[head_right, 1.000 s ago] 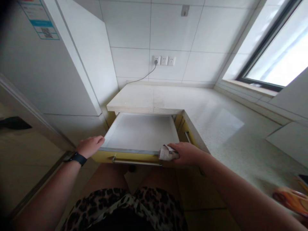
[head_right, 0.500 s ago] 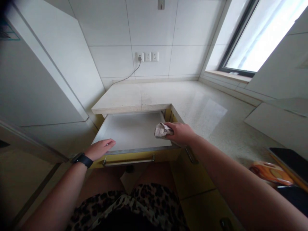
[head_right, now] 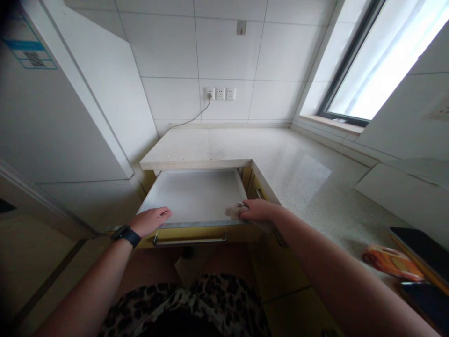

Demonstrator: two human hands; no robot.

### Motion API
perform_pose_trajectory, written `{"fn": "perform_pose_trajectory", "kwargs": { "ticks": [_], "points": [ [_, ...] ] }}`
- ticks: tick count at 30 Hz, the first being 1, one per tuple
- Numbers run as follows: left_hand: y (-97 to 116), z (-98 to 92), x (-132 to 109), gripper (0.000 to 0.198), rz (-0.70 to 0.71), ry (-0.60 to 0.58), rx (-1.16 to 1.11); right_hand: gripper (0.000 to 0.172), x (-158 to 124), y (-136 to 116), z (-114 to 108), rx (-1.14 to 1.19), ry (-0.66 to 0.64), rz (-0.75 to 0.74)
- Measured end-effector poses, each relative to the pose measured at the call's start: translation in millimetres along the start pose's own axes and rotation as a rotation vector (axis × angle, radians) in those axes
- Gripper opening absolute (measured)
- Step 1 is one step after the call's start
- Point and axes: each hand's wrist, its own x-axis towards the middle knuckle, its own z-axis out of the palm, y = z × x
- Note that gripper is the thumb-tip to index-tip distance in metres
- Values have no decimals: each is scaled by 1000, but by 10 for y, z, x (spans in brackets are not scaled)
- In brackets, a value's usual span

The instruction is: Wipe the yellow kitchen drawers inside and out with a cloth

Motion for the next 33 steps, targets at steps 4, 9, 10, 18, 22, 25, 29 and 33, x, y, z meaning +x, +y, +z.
{"fn": "perform_pose_trajectory", "kwargs": {
  "ticks": [4, 9, 10, 18, 22, 25, 29, 33],
  "points": [
    [0, 2, -4, 43, 0, 19, 21, 56, -9, -2, -9, -1, 14, -4],
    [20, -10, -17, 45, -14, 20, 30, 54, -44, -70, -35, 45, 38, -57],
    [24, -14, -20, 44, -14, 23, 30, 54, -54, -91, -42, 61, 48, -73],
    [45, -22, -33, 42, 0, 32, 22, 55, -84, -232, -29, 67, 86, -109],
    [34, -9, -29, 42, -3, 43, 31, 53, -69, -271, 8, -1, 64, -70],
    [30, -6, -27, 43, -7, 42, 31, 53, -72, -295, 22, -63, 63, -42],
    [48, -15, -34, 42, -17, 46, 32, 55, -76, -301, 22, -69, 62, -45],
    [60, -24, -41, 41, -23, 41, 24, 56, -70, -287, 24, -50, 58, -57]
  ]
}}
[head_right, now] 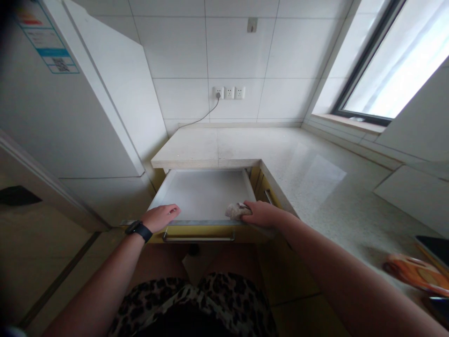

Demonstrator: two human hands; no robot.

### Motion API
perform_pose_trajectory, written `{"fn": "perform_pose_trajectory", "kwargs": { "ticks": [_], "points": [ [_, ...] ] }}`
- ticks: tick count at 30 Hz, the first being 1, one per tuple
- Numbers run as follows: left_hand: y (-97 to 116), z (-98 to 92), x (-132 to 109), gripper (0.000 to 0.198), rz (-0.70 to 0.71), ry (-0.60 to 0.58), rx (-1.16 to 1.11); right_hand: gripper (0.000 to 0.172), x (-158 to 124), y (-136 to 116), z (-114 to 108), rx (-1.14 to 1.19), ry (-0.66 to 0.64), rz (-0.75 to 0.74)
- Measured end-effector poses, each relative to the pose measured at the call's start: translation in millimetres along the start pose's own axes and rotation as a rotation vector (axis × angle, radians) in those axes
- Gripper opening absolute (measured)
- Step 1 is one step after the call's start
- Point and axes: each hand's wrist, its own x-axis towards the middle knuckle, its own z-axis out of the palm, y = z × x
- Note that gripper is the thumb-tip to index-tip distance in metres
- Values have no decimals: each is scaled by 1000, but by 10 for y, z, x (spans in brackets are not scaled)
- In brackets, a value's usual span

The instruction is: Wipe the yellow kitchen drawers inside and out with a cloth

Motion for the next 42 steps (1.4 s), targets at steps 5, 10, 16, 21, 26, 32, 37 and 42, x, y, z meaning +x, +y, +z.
{"fn": "perform_pose_trajectory", "kwargs": {
  "ticks": [5, 10, 16, 21, 26, 32, 37, 42],
  "points": [
    [-27, 20, 12, 42, -5, 6, 18, 54, -4, 4, 10, 5, 3, 8],
    [-39, 37, 14, 42, 7, 19, 16, 55, -6, -3, 14, 8, 2, 17],
    [-27, 25, 2, 43, 2, 19, 17, 52, -14, -11, 15, 16, 10, 2],
    [-27, 23, 2, 43, 7, 25, 18, 53, -5, 1, 27, -6, 12, 6],
    [-29, 36, 6, 41, 7, 27, 29, 56, 10, 18, 45, 1, 11, 18],
    [-35, 40, 7, 40, 3, 29, 32, 61, 20, 36, 65, -8, 19, 3],
    [-31, 32, 4, 39, 14, 33, 30, 64, 18, 37, 56, -8, 14, 9],
    [-31, 32, 3, 40, 8, 34, 32, 66, 27, 59, 71, -5, 17, 11]
  ]
}}
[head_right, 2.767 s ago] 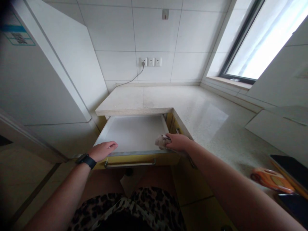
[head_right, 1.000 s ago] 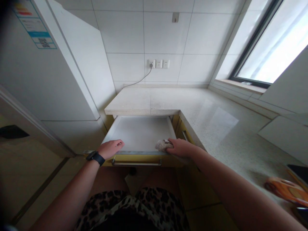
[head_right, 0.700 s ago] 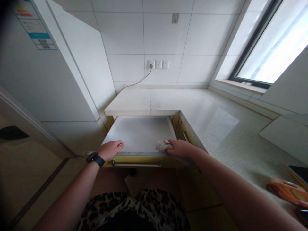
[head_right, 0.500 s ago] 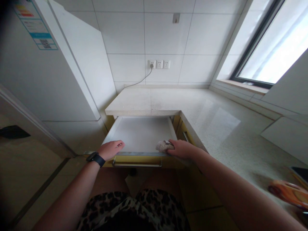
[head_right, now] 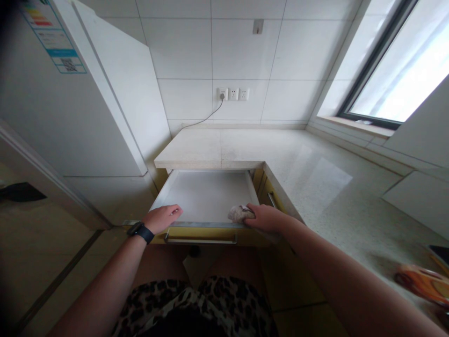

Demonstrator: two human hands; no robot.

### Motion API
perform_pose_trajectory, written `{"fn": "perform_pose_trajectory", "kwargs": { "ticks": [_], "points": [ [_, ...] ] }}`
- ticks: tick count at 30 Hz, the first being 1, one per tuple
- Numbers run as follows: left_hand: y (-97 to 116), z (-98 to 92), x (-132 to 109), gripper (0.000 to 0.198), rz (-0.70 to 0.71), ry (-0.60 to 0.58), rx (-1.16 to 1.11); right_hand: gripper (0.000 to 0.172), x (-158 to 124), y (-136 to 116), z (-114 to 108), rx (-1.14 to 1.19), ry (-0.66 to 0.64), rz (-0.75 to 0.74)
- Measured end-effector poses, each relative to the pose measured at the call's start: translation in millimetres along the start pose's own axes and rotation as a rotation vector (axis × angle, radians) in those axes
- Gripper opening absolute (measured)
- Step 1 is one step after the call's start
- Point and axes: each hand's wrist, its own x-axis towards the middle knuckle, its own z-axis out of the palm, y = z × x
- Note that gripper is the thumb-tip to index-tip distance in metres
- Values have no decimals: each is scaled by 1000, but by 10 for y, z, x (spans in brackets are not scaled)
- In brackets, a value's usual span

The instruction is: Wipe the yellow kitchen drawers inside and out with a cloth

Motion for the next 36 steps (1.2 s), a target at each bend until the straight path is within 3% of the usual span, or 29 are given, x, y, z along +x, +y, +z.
{"fn": "perform_pose_trajectory", "kwargs": {
  "ticks": [24, 36],
  "points": [
    [15, -16, -16, 43, -14, -9, -6, 58, -13, -36, -23, 5, -7, -6],
    [66, -55, -39, 41, -19, -9, 6, 63, -14, -31, -26, 7, -11, 3]
  ]
}}
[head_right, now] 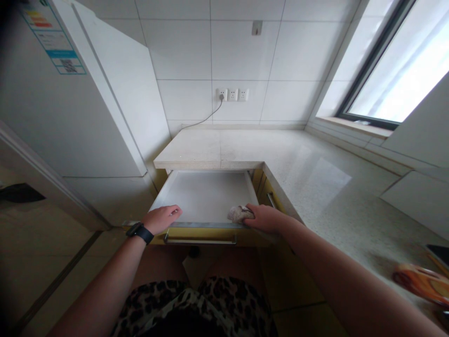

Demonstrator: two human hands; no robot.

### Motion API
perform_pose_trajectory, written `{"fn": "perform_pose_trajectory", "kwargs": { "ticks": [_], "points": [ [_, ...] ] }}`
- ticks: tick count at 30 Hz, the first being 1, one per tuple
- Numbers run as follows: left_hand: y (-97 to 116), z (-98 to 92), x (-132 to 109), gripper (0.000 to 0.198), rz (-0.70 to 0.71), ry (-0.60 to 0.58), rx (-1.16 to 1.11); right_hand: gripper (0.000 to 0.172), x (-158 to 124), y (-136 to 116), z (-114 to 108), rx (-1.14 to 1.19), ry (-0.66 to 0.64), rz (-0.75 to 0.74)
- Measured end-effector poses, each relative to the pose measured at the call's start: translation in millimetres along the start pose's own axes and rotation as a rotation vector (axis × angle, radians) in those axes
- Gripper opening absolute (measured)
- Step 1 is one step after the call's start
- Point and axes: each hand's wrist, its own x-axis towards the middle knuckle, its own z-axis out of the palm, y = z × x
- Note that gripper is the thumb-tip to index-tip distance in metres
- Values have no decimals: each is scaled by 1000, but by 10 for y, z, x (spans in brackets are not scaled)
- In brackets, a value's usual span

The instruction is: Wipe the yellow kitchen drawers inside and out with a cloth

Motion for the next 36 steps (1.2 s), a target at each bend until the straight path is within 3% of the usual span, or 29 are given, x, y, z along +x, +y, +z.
{"fn": "perform_pose_trajectory", "kwargs": {
  "ticks": [36],
  "points": [
    [-24, 22, 13, 41, 17, 2, -3, 55, -13, -26, -20, 7, -6, -6]
  ]
}}
